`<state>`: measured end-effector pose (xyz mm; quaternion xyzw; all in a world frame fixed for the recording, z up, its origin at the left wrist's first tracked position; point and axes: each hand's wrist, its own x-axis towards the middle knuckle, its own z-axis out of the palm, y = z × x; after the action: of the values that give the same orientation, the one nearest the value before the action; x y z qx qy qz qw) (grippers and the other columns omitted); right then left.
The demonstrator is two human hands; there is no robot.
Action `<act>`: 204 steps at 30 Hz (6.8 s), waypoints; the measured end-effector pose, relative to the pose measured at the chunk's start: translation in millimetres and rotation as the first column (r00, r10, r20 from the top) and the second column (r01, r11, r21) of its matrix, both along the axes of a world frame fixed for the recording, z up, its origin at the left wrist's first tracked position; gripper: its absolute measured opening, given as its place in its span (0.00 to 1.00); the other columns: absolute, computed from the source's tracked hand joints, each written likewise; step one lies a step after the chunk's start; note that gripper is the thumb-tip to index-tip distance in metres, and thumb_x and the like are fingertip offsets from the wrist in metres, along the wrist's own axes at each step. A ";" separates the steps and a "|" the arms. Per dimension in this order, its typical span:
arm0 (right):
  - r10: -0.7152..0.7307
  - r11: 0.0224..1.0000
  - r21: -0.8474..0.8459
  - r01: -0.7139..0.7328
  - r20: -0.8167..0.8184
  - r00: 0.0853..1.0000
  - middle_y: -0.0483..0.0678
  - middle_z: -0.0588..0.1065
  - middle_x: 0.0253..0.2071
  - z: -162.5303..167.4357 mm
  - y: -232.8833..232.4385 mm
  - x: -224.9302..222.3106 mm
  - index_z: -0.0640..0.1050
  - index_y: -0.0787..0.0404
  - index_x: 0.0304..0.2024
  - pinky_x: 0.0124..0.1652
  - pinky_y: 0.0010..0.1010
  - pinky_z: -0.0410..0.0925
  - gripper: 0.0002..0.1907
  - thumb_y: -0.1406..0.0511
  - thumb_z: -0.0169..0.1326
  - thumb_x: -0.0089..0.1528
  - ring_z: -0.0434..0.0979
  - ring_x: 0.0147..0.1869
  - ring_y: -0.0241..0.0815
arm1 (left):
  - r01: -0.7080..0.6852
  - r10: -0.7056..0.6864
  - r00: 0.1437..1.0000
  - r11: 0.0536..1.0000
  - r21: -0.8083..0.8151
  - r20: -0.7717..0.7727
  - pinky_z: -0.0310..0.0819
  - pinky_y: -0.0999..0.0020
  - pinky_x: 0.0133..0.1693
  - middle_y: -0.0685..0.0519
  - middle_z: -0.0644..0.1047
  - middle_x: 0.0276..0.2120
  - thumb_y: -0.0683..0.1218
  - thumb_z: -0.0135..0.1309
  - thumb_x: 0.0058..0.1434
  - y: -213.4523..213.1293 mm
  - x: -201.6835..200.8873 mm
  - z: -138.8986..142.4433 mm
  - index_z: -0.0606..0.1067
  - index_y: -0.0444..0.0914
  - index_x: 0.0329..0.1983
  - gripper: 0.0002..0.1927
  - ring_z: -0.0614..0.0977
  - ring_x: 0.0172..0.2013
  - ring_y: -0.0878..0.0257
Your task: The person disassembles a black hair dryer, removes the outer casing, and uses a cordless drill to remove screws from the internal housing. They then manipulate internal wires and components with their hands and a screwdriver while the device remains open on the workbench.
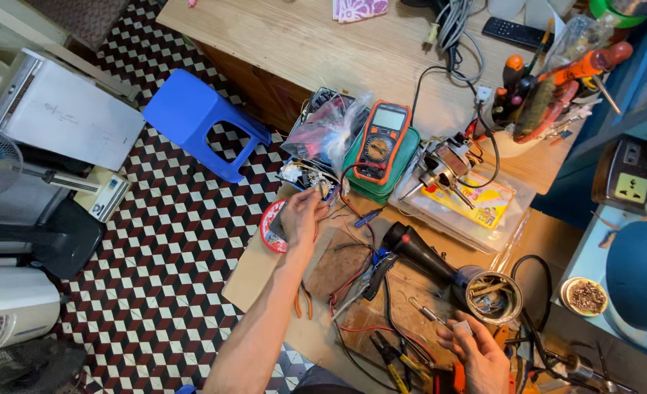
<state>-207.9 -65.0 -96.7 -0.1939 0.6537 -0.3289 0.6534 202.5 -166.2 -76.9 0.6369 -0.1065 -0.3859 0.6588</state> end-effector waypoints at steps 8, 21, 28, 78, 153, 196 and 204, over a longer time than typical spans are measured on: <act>0.004 1.000 -0.020 -0.005 -0.051 0.999 0.65 0.79 0.49 -7.3 8.2 2.0 0.70 0.73 0.64 0.37 0.36 0.74 0.24 0.73 0.53 0.64 0.81 0.42 0.53 | 0.061 -0.068 0.943 0.998 -0.031 -0.326 0.83 0.68 0.45 0.49 0.82 0.36 0.43 0.58 0.63 -20.8 37.8 -5.4 0.77 0.32 0.48 0.13 0.85 0.36 0.62; 0.058 0.998 -0.040 -0.057 0.033 0.998 0.60 0.80 0.48 0.0 12.1 9.4 0.71 0.71 0.60 0.35 0.30 0.73 0.22 0.71 0.54 0.63 0.81 0.42 0.47 | 0.451 -0.269 0.546 0.893 -0.007 0.794 0.82 0.72 0.43 0.50 0.83 0.42 0.37 0.60 0.63 25.3 -39.2 126.8 0.79 0.35 0.46 0.08 0.87 0.42 0.64; 0.100 0.995 -0.007 -0.100 0.049 0.994 0.64 0.81 0.48 -39.2 -1.1 11.4 0.71 0.72 0.61 0.34 0.34 0.73 0.23 0.72 0.52 0.63 0.82 0.40 0.51 | 0.398 -0.232 0.603 0.916 -0.036 0.763 0.85 0.71 0.41 0.49 0.83 0.43 0.38 0.59 0.63 13.7 -23.7 119.2 0.79 0.35 0.47 0.09 0.86 0.43 0.64; -0.037 0.994 -0.053 0.095 0.658 0.752 0.63 0.63 0.70 161.4 -31.8 144.0 0.61 0.73 0.69 0.71 0.43 0.55 0.38 0.49 0.42 0.69 0.61 0.74 0.55 | 0.588 -0.621 0.747 0.784 0.201 0.238 0.72 0.65 0.38 0.53 0.75 0.40 0.52 0.64 0.58 102.2 -111.2 111.1 0.80 0.37 0.50 0.20 0.78 0.37 0.62; -0.174 0.985 0.005 0.174 -0.056 0.983 0.46 0.78 0.35 50.7 99.2 -55.2 0.80 0.69 0.52 0.34 0.21 0.69 0.19 0.60 0.49 0.68 0.73 0.32 0.31 | 0.693 -0.723 -0.322 0.260 0.672 0.611 0.62 0.41 0.57 0.38 0.62 0.66 0.44 0.63 0.54 37.2 -294.6 25.6 0.77 0.37 0.57 0.26 0.63 0.64 0.40; 0.703 0.160 0.394 -0.905 -0.689 -0.176 0.56 0.74 0.58 38.0 -59.3 -40.1 0.76 0.61 0.54 0.45 0.47 0.73 0.18 0.68 0.53 0.61 0.80 0.50 0.58 | 0.849 -0.912 0.409 0.390 0.356 0.024 0.85 0.67 0.32 0.44 0.84 0.40 0.46 0.57 0.63 47.9 -280.2 -2.6 0.69 0.41 0.70 0.30 0.82 0.28 0.67; 0.574 0.333 0.416 -0.846 -0.801 -0.169 0.60 0.72 0.59 39.6 -52.4 -30.3 0.69 0.70 0.60 0.37 0.41 0.75 0.24 0.68 0.52 0.62 0.83 0.44 0.55 | 0.900 -0.899 0.412 0.376 0.222 -0.147 0.86 0.62 0.42 0.44 0.76 0.57 0.49 0.50 0.68 49.2 -273.6 -24.5 0.63 0.42 0.73 0.30 0.81 0.48 0.60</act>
<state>-238.2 -117.4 -57.1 -0.7463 0.5985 0.1743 0.2336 -71.1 -117.0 -101.4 0.5585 -0.3813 -0.6923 0.2517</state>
